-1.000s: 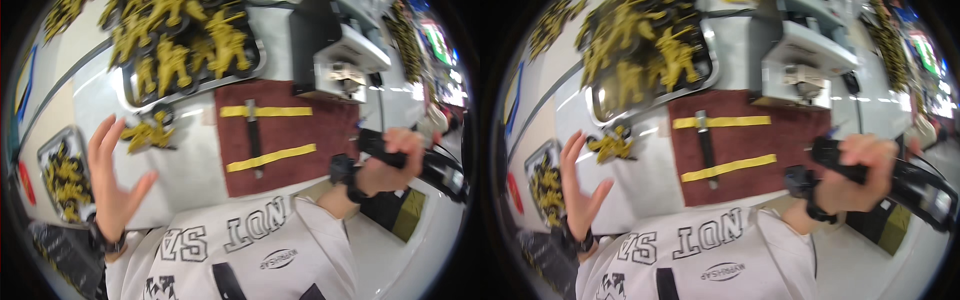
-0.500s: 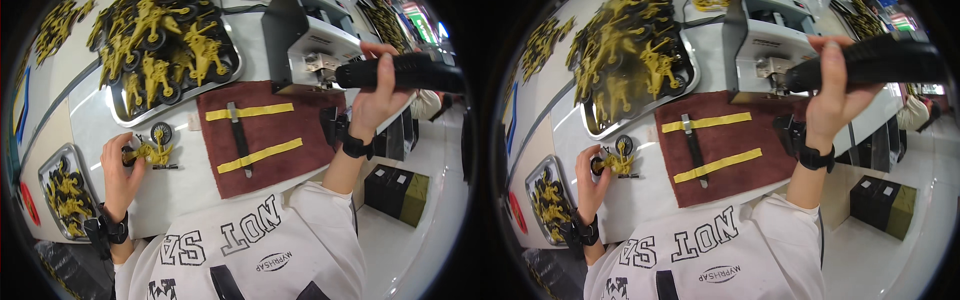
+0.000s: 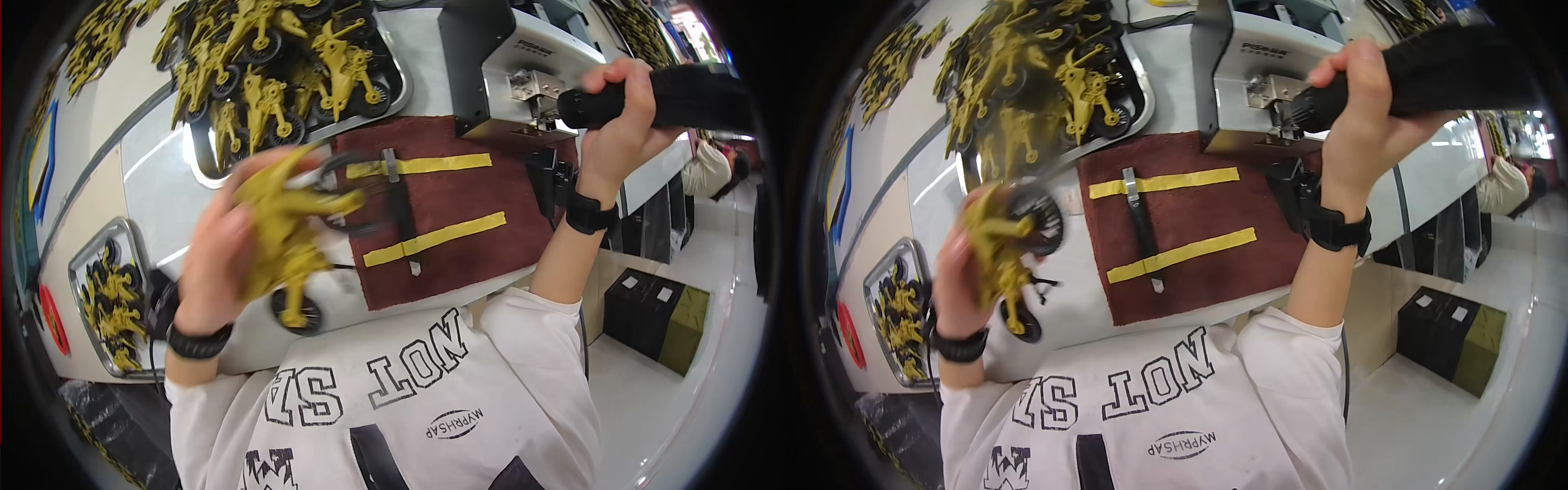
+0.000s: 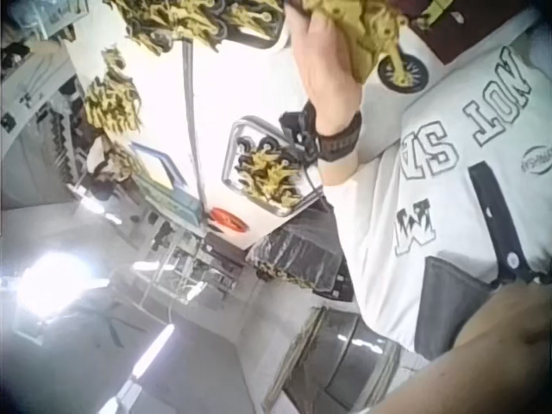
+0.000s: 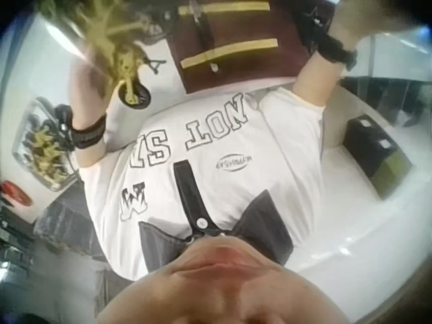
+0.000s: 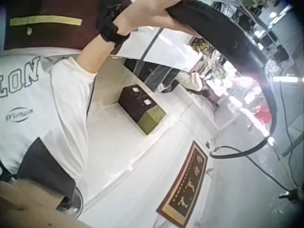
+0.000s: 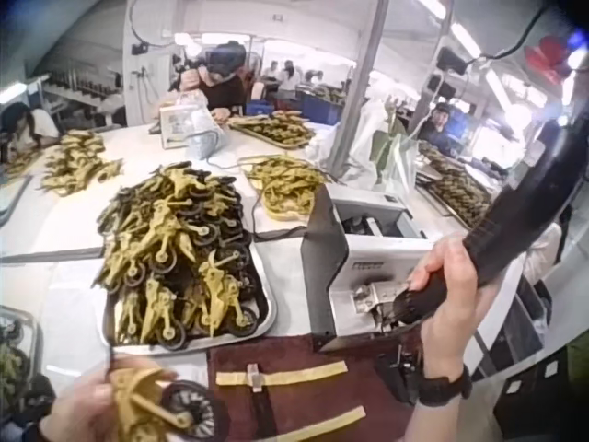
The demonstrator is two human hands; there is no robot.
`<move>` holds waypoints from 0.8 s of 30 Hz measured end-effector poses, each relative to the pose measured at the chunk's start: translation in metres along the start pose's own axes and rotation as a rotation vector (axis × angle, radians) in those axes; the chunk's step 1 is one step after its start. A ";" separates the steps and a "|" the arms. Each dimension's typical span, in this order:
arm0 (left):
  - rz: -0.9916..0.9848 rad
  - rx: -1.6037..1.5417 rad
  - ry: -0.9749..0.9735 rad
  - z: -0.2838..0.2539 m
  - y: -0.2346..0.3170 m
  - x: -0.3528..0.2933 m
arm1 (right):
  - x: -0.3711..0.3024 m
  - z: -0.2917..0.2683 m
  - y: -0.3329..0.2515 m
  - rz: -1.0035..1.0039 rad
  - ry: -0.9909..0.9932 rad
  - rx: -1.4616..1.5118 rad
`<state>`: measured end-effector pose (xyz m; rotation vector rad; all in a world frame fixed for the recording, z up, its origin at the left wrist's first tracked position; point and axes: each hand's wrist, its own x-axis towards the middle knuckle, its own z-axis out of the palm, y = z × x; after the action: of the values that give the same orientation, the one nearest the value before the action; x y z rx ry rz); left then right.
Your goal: Assembling small yellow toy motorcycles using an electric screwdriver at a factory workstation.
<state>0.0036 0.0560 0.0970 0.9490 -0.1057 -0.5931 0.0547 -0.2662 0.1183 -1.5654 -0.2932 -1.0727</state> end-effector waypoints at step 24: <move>0.424 1.602 -0.247 0.026 -0.080 0.065 | -0.037 0.009 -0.005 0.142 0.105 -0.053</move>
<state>0.0152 -0.0320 0.0379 2.2954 -1.0932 -0.1137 0.0353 -0.2434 0.0946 -1.5466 -0.0811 -1.0545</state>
